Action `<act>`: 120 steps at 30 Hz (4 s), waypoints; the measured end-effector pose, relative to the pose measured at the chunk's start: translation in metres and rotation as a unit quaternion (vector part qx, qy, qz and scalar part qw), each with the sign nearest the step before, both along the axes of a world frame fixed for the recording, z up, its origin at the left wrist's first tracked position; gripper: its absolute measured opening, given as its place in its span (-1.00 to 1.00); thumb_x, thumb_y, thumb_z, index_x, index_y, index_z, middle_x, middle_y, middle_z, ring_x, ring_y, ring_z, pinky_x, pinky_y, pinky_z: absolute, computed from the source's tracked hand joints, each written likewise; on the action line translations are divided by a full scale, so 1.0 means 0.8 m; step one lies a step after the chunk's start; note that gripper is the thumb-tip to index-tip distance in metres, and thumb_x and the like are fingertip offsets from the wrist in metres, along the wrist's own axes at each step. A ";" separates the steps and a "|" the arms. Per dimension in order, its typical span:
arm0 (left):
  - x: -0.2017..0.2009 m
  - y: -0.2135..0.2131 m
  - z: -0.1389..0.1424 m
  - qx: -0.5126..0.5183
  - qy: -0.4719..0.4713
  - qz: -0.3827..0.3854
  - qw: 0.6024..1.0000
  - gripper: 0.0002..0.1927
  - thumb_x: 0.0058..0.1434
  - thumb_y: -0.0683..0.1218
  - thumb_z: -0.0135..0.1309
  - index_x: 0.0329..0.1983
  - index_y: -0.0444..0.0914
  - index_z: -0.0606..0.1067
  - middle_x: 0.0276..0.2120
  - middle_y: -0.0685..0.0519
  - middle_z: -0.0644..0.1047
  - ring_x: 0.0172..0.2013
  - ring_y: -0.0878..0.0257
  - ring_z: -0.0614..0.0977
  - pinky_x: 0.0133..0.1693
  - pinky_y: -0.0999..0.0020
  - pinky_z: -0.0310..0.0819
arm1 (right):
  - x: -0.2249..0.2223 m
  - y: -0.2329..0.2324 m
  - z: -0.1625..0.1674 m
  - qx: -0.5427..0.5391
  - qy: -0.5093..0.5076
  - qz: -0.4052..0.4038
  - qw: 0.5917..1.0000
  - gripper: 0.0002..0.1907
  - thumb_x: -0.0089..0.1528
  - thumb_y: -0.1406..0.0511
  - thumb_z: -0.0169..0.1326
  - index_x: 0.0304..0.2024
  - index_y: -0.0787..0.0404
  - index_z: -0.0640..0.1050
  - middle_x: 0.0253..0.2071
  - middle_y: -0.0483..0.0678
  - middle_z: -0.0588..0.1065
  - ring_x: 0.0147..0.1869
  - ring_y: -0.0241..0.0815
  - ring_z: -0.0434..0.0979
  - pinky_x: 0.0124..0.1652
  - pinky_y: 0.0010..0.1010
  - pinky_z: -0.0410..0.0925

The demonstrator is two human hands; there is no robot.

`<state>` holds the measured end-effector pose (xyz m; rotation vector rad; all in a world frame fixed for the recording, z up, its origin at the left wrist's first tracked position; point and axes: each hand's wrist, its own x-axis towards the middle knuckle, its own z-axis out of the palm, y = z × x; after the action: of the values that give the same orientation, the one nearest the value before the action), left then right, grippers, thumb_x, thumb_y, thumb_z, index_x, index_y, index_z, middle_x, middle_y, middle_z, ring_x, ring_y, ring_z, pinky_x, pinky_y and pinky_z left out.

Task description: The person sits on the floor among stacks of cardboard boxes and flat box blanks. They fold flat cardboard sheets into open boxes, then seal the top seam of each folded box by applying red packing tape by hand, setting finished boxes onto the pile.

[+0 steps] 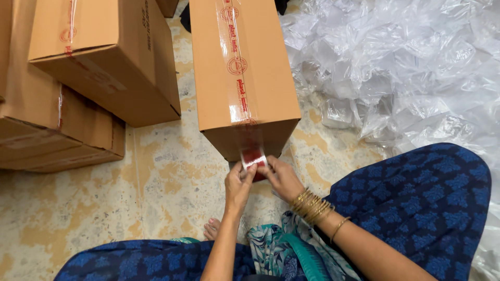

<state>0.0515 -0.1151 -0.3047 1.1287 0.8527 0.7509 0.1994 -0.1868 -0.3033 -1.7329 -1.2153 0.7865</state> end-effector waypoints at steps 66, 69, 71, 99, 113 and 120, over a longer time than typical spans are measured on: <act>0.020 0.089 -0.076 -0.102 0.023 0.002 0.995 -0.67 0.05 -0.11 0.35 -0.15 -0.38 0.69 -0.25 -0.02 0.70 -0.24 0.27 0.67 -0.10 0.42 0.51 | 0.117 -0.038 0.077 -0.040 -0.078 0.074 0.993 -0.93 0.16 0.37 0.22 -0.29 0.22 0.64 -0.27 -0.13 0.58 -0.32 -0.26 0.65 -0.32 -0.48 0.50; 0.021 0.089 -0.081 -0.144 0.019 0.002 0.989 -0.68 0.05 -0.11 0.35 -0.17 -0.38 0.68 -0.26 -0.02 0.70 -0.25 0.24 0.67 -0.11 0.39 0.54 | 0.066 -0.025 0.109 0.113 -0.270 0.080 0.953 -0.90 0.17 0.32 0.24 -0.25 0.09 0.66 -0.30 -0.12 0.55 -0.26 -0.19 0.60 -0.29 -0.43 0.43; 0.020 0.089 -0.081 -0.160 0.013 -0.004 0.987 -0.71 0.07 -0.12 0.34 -0.17 -0.38 0.68 -0.27 -0.03 0.69 -0.26 0.22 0.67 -0.12 0.37 0.55 | 0.040 -0.009 0.119 0.151 -0.342 0.091 0.923 -0.85 0.18 0.33 0.20 -0.18 0.10 0.64 -0.31 -0.10 0.53 -0.28 -0.13 0.58 -0.32 -0.37 0.42; -0.016 0.091 -0.129 -0.036 0.196 0.002 0.980 -0.82 0.01 -0.10 0.38 -0.36 -0.30 0.72 -0.43 -0.01 0.72 -0.45 0.29 0.66 -0.30 0.39 0.54 | 0.131 -0.021 0.033 0.033 -0.497 0.070 0.864 -0.88 0.23 0.22 0.13 -0.28 0.10 0.52 -0.34 -0.07 0.45 -0.32 -0.06 0.55 -0.36 -0.24 0.41; 0.036 0.004 -0.011 0.161 0.185 -0.005 0.970 -0.73 0.15 0.00 0.26 -0.43 -0.32 0.65 -0.51 -0.03 0.67 -0.46 0.25 0.67 -0.29 0.34 0.53 | 0.065 -0.034 0.016 -0.039 0.053 -0.036 0.997 -0.71 0.22 0.26 0.23 -0.09 0.30 0.55 -0.19 -0.03 0.63 -0.16 -0.29 0.66 -0.16 -0.44 0.51; 0.041 -0.013 0.026 0.182 0.180 0.010 0.967 -0.73 0.14 0.01 0.26 -0.42 -0.32 0.65 -0.51 -0.04 0.67 -0.46 0.18 0.68 -0.28 0.32 0.52 | 0.065 -0.039 0.023 -0.046 0.210 -0.006 0.977 -0.71 0.22 0.25 0.29 -0.19 0.39 0.66 -0.26 -0.06 0.67 -0.16 -0.37 0.62 -0.11 -0.45 0.49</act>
<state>0.0842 -0.1252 -0.2839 1.6207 1.0561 0.7501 0.2511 -0.2178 -0.2850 -1.5403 -0.8909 1.1498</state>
